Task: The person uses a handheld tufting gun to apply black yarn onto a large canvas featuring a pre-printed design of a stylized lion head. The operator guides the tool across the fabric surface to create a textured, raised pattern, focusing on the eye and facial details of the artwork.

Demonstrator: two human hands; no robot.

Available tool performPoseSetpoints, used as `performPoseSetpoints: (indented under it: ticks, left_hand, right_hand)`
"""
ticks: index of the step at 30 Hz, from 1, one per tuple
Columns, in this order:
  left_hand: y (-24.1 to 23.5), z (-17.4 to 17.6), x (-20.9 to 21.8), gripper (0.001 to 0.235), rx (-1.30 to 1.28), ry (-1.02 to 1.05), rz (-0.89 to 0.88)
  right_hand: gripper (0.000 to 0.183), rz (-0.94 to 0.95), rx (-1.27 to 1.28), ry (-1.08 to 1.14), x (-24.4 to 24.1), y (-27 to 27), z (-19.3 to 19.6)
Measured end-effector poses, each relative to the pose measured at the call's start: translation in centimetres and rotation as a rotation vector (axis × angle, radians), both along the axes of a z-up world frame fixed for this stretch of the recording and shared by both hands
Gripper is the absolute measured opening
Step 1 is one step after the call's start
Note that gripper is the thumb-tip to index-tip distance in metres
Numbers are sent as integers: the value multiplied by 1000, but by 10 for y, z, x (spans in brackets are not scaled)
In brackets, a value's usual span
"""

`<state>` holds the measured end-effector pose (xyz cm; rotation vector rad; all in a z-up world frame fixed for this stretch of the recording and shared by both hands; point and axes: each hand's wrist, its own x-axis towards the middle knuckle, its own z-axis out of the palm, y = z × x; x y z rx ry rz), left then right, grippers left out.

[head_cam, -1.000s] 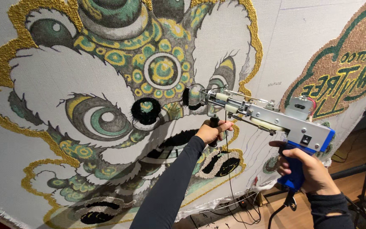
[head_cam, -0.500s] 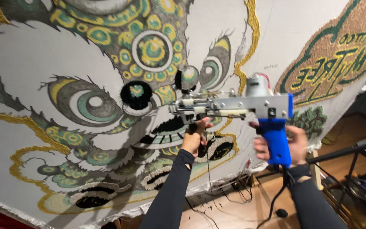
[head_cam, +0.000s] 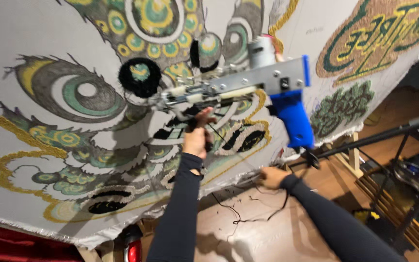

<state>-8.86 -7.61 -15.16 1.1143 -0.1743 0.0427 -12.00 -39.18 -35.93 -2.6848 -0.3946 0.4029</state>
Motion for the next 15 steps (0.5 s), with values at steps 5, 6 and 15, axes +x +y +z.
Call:
performPoseSetpoints:
  ticks: [5, 6, 15]
  left_hand:
    - [66, -10, -8, 40, -22, -1, 87]
    - [77, -13, -9, 37, -48, -2, 98]
    - [97, -43, -23, 34, -30, 24, 169]
  right_hand:
    - [46, -417, -252, 144, -94, -184, -4]
    - [45, -381, -371, 205, -118, -211, 2]
    - [38, -528, -122, -445, -132, -260, 110]
